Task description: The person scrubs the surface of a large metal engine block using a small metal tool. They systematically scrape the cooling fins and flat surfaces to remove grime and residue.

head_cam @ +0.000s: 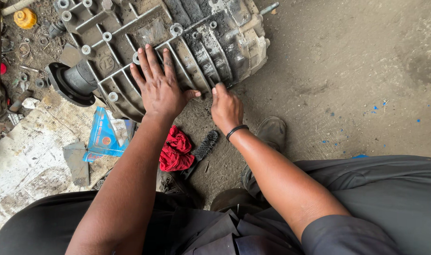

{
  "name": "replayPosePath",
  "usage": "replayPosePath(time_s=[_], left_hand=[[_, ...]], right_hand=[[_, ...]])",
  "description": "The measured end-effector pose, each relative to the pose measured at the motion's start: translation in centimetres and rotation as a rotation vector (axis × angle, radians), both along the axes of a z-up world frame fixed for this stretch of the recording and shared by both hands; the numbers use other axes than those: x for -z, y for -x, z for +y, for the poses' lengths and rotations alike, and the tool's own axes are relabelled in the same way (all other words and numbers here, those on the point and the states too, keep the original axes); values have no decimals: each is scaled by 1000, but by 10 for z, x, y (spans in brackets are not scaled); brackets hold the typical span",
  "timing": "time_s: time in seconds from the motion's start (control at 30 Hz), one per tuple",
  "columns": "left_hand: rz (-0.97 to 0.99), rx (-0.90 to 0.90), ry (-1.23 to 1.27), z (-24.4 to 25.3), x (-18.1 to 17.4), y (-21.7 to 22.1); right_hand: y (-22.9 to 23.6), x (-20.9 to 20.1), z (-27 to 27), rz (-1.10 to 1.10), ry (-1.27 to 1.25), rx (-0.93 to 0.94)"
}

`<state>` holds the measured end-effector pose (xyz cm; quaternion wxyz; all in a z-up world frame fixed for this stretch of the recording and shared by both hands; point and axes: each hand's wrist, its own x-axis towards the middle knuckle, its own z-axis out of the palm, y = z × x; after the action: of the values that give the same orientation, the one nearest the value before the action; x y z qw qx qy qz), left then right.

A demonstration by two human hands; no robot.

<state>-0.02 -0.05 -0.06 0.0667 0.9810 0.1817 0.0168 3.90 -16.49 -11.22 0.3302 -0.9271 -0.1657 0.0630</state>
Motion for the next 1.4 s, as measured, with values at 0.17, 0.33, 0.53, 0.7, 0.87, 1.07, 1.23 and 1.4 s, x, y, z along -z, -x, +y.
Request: replayPosePath(time_s=[0.17,0.33,0.53,0.7,0.87,1.07,1.23,1.4], left_hand=[[5,-8,6,1,3,-1],[40,-24,-30,0,7,-3],[63,-45,-15,0,7,-7],[50,-45,6,0,8,-5],[41,-33,-11,0,6,-4],[-9,-6,-13,2,9,-3],[-4,-10,10,0,3,-2],[-16,-14,8,1,2,-1]], right_hand=[[-8,-17,-4,80,68,51],[-8,-20,-1,103,-75,40],[-11,-30,3,344,-87,81],[-14,-31,7,377,-122,81],[-15,-33,11,380,-168,94],[-19,-2,5,515,-438,79],[-26,10,-4,347,-402,40],[-9,11,-8,171,-156,114]])
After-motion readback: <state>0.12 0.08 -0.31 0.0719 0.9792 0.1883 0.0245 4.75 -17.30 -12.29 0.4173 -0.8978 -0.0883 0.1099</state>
